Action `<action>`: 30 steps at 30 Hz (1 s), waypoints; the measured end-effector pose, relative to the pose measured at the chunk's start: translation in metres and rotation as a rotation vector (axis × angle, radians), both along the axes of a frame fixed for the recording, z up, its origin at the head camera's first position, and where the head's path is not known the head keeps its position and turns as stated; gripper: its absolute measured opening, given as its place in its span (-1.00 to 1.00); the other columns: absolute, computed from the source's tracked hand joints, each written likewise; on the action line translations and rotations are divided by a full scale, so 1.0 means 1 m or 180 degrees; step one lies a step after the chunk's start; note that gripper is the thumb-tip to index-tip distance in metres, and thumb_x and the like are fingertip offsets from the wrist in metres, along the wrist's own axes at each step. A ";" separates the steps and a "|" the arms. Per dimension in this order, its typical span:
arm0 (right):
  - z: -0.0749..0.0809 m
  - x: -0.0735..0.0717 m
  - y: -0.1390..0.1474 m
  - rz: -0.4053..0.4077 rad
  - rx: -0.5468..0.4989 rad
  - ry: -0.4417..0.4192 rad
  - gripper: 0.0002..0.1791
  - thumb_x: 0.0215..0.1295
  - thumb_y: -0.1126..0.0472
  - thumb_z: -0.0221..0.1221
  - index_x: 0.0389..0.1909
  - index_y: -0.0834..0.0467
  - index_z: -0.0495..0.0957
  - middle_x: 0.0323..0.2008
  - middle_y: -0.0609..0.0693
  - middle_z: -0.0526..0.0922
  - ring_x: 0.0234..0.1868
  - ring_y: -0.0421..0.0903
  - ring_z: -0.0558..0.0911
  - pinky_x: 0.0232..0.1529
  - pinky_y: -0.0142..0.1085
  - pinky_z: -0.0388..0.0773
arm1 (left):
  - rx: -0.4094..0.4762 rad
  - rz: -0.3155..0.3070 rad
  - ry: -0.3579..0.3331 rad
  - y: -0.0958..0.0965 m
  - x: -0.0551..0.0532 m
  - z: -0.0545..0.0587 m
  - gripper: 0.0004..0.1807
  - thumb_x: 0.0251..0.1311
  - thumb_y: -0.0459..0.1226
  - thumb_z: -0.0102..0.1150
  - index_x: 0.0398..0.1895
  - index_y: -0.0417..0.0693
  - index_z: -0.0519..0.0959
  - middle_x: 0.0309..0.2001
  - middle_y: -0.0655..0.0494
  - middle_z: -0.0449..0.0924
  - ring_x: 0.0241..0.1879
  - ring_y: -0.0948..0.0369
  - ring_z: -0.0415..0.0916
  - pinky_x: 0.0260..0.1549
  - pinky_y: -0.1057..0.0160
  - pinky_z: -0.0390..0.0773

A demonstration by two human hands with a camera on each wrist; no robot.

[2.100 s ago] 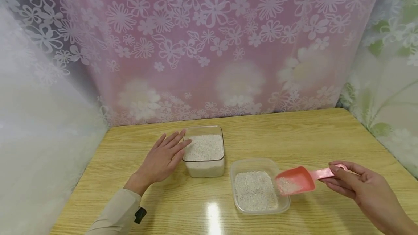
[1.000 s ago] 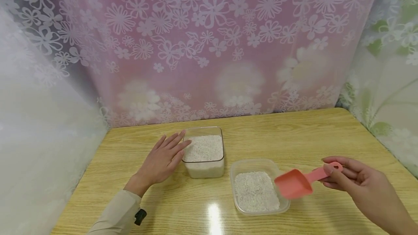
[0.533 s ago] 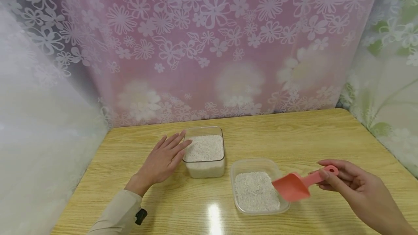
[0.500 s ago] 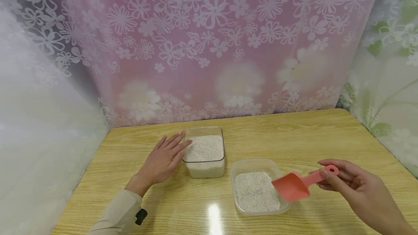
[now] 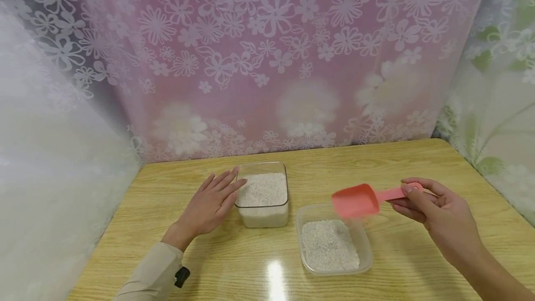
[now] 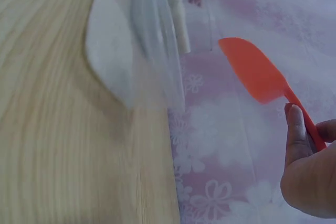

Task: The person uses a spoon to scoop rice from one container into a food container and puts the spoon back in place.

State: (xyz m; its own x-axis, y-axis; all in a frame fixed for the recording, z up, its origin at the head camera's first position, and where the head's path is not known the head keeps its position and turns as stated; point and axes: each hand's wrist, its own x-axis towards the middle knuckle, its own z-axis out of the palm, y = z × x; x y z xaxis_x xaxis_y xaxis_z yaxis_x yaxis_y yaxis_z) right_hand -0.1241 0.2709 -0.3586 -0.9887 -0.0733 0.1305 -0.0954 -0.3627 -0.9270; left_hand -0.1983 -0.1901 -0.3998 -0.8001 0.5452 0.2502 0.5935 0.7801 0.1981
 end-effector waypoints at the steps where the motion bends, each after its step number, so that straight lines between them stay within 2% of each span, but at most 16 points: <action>1: 0.002 -0.004 -0.004 0.0042 -0.0144 -0.0003 -0.76 0.42 0.44 -0.02 -0.01 0.26 0.55 -0.22 0.19 0.70 -0.22 0.06 0.70 -0.15 -0.19 0.58 | -0.0006 0.0002 -0.0001 0.000 0.000 0.000 -0.50 0.53 -0.01 -0.40 0.44 0.22 0.23 0.49 0.11 -0.02 0.44 0.09 -0.07 0.37 -0.06 -0.14; 4: 0.007 -0.016 -0.019 0.0136 -0.0473 -0.0032 -0.80 0.41 0.44 -0.01 -0.04 0.31 0.52 -0.23 0.21 0.69 -0.21 0.06 0.70 -0.12 -0.19 0.58 | -0.0001 0.0013 -0.0001 -0.001 0.000 0.000 -0.51 0.53 -0.02 -0.38 0.44 0.21 0.23 0.48 0.11 -0.02 0.44 0.10 -0.07 0.37 -0.05 -0.15; 13: 0.012 -0.041 -0.061 0.0244 -0.0656 -0.0062 -0.85 0.40 0.39 0.05 -0.09 0.35 0.48 -0.24 0.17 0.69 -0.23 0.00 0.71 -0.12 -0.22 0.57 | 0.0003 0.0013 -0.0002 0.000 0.000 0.000 -0.51 0.53 -0.02 -0.37 0.44 0.23 0.23 0.49 0.15 -0.05 0.44 0.09 -0.07 0.37 -0.06 -0.16; 20: 0.012 -0.054 -0.091 0.0255 -0.0576 -0.0185 -0.85 0.37 0.33 0.11 -0.13 0.35 0.49 -0.29 0.15 0.69 -0.25 -0.02 0.72 -0.11 -0.23 0.58 | -0.0024 0.0032 -0.0027 0.001 0.000 0.001 -0.50 0.53 0.00 -0.43 0.45 0.25 0.21 0.49 0.18 -0.06 0.45 0.15 -0.10 0.38 -0.04 -0.14; 23: 0.011 -0.058 -0.104 0.0184 -0.0358 -0.0185 -0.76 0.35 0.29 0.15 -0.10 0.38 0.44 -0.31 0.14 0.70 -0.26 -0.03 0.72 -0.12 -0.24 0.58 | -0.0072 0.0013 0.0018 0.001 0.000 0.002 -0.50 0.53 -0.01 -0.42 0.45 0.23 0.22 0.49 0.14 -0.03 0.44 0.14 -0.09 0.38 -0.05 -0.14; 27: 0.007 -0.060 -0.121 0.0040 0.0182 -0.0057 -0.60 0.35 0.22 0.17 0.02 0.45 0.37 -0.31 0.13 0.71 -0.27 -0.04 0.72 -0.14 -0.23 0.59 | -0.0180 -0.0014 0.0119 0.000 -0.001 0.003 -0.51 0.53 -0.02 -0.42 0.44 0.22 0.23 0.48 0.09 0.01 0.44 0.11 -0.05 0.37 -0.05 -0.12; 30: 0.006 -0.059 -0.134 -0.0069 0.0565 0.0069 -0.57 0.36 0.21 0.17 0.07 0.46 0.38 -0.28 0.17 0.71 -0.28 -0.03 0.72 -0.17 -0.22 0.60 | -0.0219 -0.0005 0.0162 0.000 0.000 0.003 -0.50 0.53 -0.02 -0.42 0.44 0.22 0.24 0.47 0.09 0.03 0.44 0.11 -0.05 0.37 -0.06 -0.12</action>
